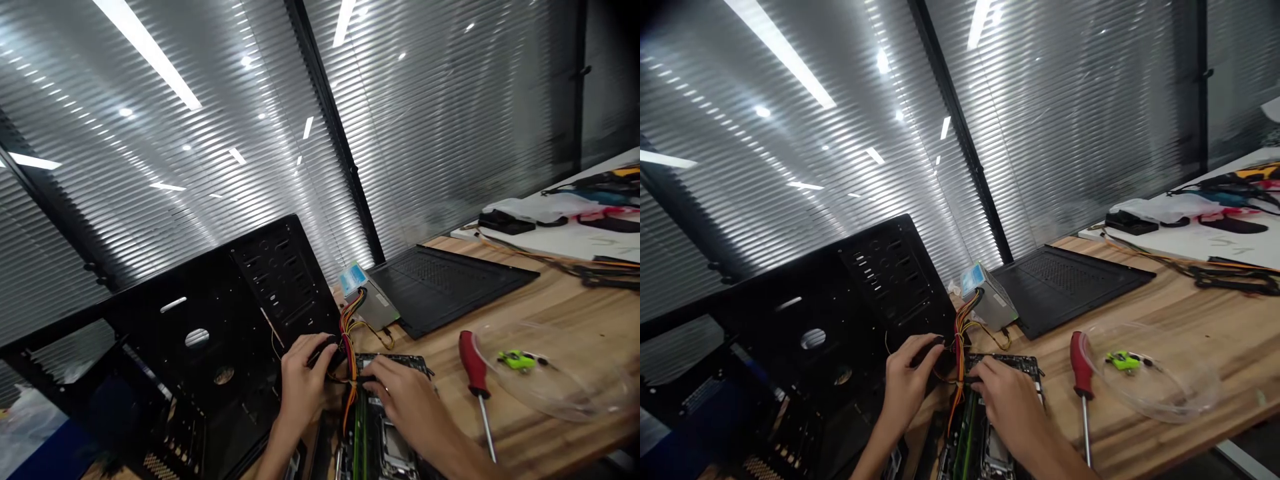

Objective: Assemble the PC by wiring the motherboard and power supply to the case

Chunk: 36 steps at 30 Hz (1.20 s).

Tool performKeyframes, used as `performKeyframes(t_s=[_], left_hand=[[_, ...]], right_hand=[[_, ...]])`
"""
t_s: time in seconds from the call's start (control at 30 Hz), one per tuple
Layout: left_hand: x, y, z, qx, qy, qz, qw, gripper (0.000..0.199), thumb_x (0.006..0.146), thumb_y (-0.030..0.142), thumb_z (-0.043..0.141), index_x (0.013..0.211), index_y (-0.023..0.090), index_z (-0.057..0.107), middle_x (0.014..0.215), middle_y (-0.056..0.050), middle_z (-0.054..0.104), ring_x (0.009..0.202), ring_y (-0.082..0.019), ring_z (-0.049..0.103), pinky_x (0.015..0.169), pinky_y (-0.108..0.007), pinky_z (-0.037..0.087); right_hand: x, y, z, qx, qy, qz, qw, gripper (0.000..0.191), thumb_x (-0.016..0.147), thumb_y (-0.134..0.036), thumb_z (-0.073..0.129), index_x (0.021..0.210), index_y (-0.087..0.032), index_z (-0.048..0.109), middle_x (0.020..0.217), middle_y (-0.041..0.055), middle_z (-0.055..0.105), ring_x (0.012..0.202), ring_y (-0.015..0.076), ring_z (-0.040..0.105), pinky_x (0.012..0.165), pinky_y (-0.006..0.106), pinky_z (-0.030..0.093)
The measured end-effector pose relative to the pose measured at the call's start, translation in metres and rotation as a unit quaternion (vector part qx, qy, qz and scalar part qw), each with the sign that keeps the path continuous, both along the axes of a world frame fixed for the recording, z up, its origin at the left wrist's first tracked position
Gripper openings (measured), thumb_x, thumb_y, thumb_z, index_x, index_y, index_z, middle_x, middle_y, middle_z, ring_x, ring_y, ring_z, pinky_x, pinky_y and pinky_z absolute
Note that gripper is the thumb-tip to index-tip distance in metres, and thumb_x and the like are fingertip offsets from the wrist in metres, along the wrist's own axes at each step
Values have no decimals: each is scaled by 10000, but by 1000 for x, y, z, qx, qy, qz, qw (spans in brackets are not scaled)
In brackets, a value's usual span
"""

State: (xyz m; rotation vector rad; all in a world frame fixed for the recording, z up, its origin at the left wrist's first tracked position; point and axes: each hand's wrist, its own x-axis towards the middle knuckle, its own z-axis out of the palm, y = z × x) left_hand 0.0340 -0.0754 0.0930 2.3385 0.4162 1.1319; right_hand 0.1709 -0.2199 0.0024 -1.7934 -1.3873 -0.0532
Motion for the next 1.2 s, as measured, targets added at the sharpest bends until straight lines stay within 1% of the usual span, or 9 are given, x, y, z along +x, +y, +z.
performKeyframes(t_s=[0.1,0.17,0.37,0.5,0.6,0.73,0.9,1.0,1.2], left_hand=[[-3,-3,-8,43,-38,-51,997,143,973,263,663,1015,260,800,1013,-43,809,1007,-216,721,910,-349,575],[-6,-3,-17,50,-61,-61,995,151,974,218,655,1028,260,790,1007,-36,808,1004,-208,716,907,-342,576],[-9,0,-54,30,-102,6,994,163,1003,184,600,1049,255,739,1007,-17,780,966,-173,720,895,-309,563],[-7,0,-69,52,-141,11,989,186,998,136,585,1102,252,687,1030,-11,776,1001,-165,725,933,-317,569],[-5,-2,-71,70,-153,7,986,236,985,83,589,1129,256,661,1037,-1,776,1005,-149,727,930,-307,581],[-4,-2,-70,131,-170,-5,977,286,947,43,639,1139,254,661,1040,4,787,1019,-152,738,925,-314,603],[-6,0,-84,135,-193,-14,972,562,914,24,696,1381,261,491,1107,-9,813,1074,-180,764,949,-370,618],[-7,0,-89,151,-180,-9,972,593,920,41,701,1418,250,457,1084,-15,828,1070,-191,772,977,-397,600],[-6,-7,-77,202,-188,-40,960,631,877,43,756,1414,230,482,1055,-28,834,1052,-188,758,914,-366,595]], right_hand=[[3,1,-2,10,6,-8,1000,240,995,-125,494,1047,-259,687,1038,30,715,961,250,705,806,348,465],[6,2,-2,14,10,-10,1000,233,994,-125,507,1041,-266,687,1040,26,718,958,249,705,803,343,462],[10,3,-3,12,2,-5,1000,211,1033,-170,503,1079,-274,681,1092,32,726,972,257,711,810,351,467],[12,2,-6,21,4,4,1000,207,1045,-175,494,1082,-271,674,1112,36,722,971,246,709,820,349,469],[15,2,-10,35,9,8,999,187,1050,-181,513,1094,-273,670,1124,29,716,979,233,707,834,342,469],[18,3,-16,45,2,8,999,168,1058,-206,533,1123,-287,665,1140,10,713,976,219,710,839,327,472],[20,3,-19,56,-9,13,998,185,1058,-206,527,1147,-293,663,1158,6,720,993,213,716,851,308,485],[20,-1,-19,59,-12,18,998,188,1067,-218,515,1156,-299,660,1170,2,718,1004,211,717,868,303,495],[22,-11,-22,53,-17,22,998,171,1092,-292,502,1158,-292,659,1141,18,720,978,217,713,909,312,518]])
